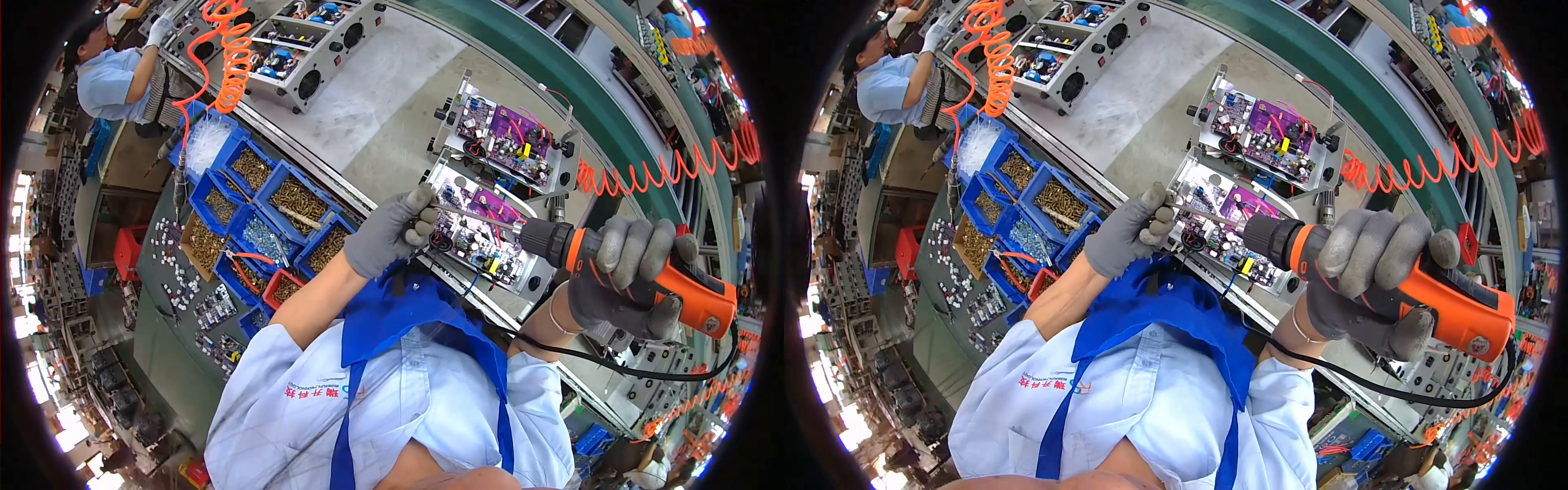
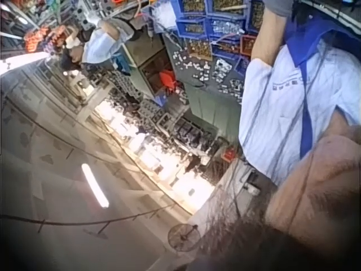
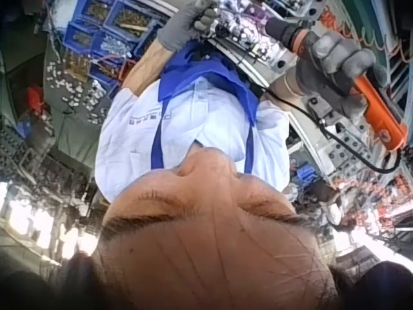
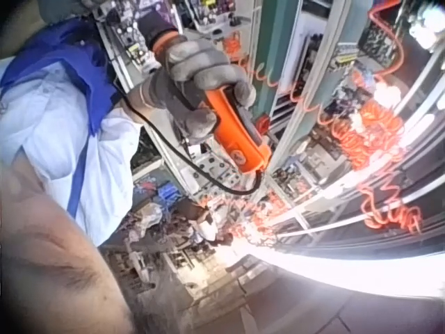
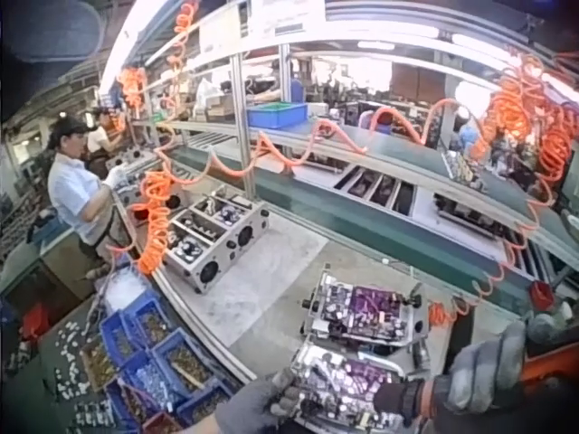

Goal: The person assembles electronic components onto a circuit board by hand, securing them with screws using an electric screwdriver.

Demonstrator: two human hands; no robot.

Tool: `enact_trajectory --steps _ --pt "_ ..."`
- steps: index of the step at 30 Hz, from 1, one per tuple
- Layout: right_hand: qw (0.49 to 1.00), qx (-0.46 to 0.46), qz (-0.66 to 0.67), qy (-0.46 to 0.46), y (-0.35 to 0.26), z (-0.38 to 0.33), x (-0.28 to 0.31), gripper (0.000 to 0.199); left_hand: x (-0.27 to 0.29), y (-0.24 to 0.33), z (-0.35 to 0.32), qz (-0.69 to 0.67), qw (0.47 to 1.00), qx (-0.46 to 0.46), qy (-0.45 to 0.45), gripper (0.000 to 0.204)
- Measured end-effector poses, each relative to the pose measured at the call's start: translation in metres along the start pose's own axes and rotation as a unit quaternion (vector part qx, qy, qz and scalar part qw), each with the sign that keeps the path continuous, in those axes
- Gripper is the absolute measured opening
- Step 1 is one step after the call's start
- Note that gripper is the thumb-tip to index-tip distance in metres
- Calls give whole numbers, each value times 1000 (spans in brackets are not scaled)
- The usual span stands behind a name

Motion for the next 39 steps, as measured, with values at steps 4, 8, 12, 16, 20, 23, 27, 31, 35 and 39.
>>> enact_trajectory --steps 4,8,12,16,20,23,27,31,35,39 --pt "994 7 -103 30 22 8 5 55 -2 -1 3 -49 997 55 9 53" --pt "942 -82 -281 163 69 -2 28 52 17 8 -21 0 996 -48 74 43" --pt "941 -143 -263 161 98 -7 38 51 38 27 -41 20 985 -125 113 40" --pt "940 -165 -258 147 110 -7 43 51 64 22 -55 -13 982 -116 147 40" --pt "938 -174 -269 134 118 -7 43 51 74 17 -56 7 985 -95 144 41" --pt "938 -186 -271 108 121 -3 37 47 62 16 -47 6 984 -98 150 35" --pt "916 -256 -291 108 142 -1 30 37 44 22 -45 -22 980 -97 172 37" --pt "900 -287 -316 86 158 12 24 31 39 25 -44 42 984 -87 152 37" --pt "903 -288 -317 41 167 15 19 30 53 20 -43 45 991 -74 105 33" --pt "902 -338 -267 -21 170 26 26 37 43 13 -41 49 990 -69 117 29"
Point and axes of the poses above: each hand's wrist, its own z-axis towards the middle knuckle, its own x-axis out of the back of the hand, y = z × x, the point moved 7 cm from there along z, towards the middle knuckle, and after that the axes turned 5 degrees about z, right-handed, at the moved point
